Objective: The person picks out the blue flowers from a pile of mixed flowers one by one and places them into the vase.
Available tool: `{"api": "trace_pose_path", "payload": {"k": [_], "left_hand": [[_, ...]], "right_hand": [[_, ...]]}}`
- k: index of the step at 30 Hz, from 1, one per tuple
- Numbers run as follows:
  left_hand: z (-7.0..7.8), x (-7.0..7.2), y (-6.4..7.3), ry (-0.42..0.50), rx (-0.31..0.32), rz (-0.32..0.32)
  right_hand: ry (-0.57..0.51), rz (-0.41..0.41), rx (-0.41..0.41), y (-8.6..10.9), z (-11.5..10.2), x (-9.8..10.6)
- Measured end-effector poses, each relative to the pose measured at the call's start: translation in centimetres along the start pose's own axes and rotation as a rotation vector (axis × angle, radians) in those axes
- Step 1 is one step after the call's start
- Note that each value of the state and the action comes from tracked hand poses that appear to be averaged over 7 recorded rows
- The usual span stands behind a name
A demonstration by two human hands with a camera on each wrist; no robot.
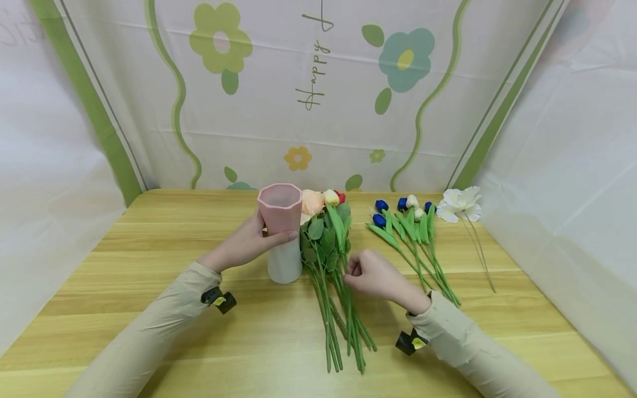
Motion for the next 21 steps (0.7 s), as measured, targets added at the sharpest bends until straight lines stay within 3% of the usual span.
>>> {"api": "trace_pose_path", "payload": {"k": [9,16,21], "left_hand": [[0.1,0.0,0.0,0.011,-0.007,-0.006],[0.1,0.0,0.0,0.007,-0.016,-0.001],[0.1,0.0,0.0,-0.002,-0.01,0.0]], "right_hand": [[-0.058,0.084,0.026,0.1,-0.5,0.2],[0.101,-0.021,0.072,0.2,-1.1,-0.9],[0.118,-0.035,0.046,0.4,-1.2,-1.1]]}}
Point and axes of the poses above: each hand's wrist, its own y-axis away from the middle knuckle, its own x-axis out of the back of the hand, z = x × y, the point moved 5 cm from there along -y, towards the middle knuckle, and after that the axes turned 5 degrees about x, right-handed, at the moved point
